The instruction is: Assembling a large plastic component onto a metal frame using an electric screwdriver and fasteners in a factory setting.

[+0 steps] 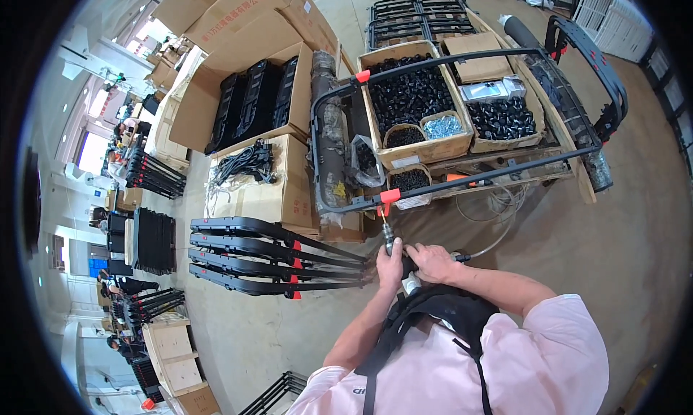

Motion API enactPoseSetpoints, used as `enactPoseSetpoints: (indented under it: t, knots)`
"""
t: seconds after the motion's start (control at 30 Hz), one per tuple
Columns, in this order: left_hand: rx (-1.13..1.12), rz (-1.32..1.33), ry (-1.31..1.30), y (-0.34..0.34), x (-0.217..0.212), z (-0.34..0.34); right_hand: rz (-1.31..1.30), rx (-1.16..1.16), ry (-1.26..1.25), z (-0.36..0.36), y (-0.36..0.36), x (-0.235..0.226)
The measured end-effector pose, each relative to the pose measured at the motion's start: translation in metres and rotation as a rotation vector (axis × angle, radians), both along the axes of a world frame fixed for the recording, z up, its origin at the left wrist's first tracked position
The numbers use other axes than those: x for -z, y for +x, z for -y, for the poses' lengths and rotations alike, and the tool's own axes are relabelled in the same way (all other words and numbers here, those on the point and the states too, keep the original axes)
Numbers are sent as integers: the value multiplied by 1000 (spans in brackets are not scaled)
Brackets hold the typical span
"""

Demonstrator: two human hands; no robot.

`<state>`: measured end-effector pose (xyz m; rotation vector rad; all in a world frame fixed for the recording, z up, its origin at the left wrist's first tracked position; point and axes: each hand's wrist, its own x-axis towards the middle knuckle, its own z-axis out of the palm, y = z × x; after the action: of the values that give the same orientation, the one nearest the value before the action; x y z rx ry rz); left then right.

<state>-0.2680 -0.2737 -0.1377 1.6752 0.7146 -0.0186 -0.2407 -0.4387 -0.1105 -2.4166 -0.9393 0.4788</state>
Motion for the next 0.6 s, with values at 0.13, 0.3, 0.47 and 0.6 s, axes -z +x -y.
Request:
enactPoseSetpoints:
  t: [0.13,0.3,0.47,0.6]
  knots:
    - [76,-22,34,6,-7,-14,18,83,26,-13,-5,-3]
    - [123,-50,49,9,-13,-23,9,109,11,-23,-6,-2]
    - [146,-40,79,13,-2,-31,-12,163,-22,-31,-6,-11]
    - [155,-60,94,17,-3,-31,19,175,-17,-30,-5,-9]
